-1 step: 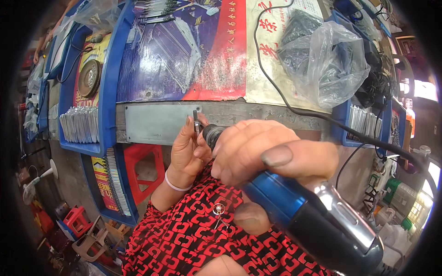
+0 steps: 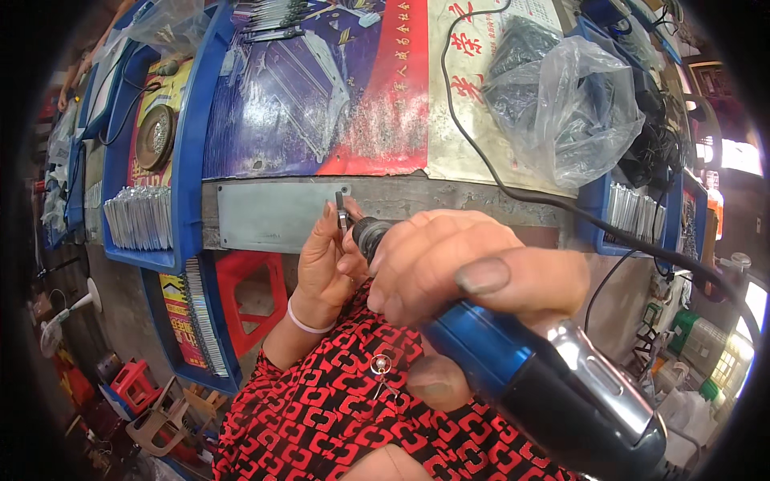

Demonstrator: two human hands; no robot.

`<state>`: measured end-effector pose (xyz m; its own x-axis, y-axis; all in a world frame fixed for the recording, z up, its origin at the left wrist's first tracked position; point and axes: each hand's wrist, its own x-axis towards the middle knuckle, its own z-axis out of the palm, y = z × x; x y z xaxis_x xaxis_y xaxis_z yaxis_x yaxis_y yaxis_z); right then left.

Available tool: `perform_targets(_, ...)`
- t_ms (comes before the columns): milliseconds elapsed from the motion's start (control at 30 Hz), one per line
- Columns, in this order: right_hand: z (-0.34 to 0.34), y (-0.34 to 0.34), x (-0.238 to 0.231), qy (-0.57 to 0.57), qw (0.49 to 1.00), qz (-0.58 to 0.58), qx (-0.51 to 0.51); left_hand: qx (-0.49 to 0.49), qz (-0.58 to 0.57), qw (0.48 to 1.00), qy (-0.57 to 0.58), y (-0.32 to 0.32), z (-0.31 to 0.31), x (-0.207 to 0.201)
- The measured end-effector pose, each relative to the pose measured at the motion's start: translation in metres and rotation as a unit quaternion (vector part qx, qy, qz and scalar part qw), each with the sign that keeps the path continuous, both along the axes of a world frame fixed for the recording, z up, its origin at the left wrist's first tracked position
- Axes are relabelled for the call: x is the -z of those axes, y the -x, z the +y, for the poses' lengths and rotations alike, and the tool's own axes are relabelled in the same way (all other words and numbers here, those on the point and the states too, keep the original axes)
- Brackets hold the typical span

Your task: The person shapes and finishes small metal components at a workbench using a handheld power grinder.

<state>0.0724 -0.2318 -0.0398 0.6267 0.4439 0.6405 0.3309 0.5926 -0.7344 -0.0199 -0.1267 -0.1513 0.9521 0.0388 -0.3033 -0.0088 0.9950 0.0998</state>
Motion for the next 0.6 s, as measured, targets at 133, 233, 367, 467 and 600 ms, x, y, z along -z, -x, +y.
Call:
perform_targets(133,-0.005,-0.016,0.009,-0.039,0.995,-0.05,-0.077,-0.023,0.03,0.999,0.039,0.0,0.001,0.008)
perform_targets(233,-0.009,-0.016,0.004,-0.035,0.997,-0.045,-0.046,-0.017,-0.004,0.999,0.034,-0.001,0.003,0.011)
perform_targets(367,-0.017,-0.018,0.006,-0.033,0.998,-0.055,-0.026,-0.018,-0.035,0.999,0.021,-0.001,0.0,0.01)
perform_targets(467,-0.02,-0.019,0.009,-0.035,0.998,-0.042,-0.033,-0.028,-0.036,0.999,0.012,-0.003,-0.003,0.008)
perform_targets(600,-0.026,-0.02,0.011,-0.032,0.999,-0.024,-0.035,-0.018,-0.072,0.996,0.039,-0.004,-0.005,0.01)
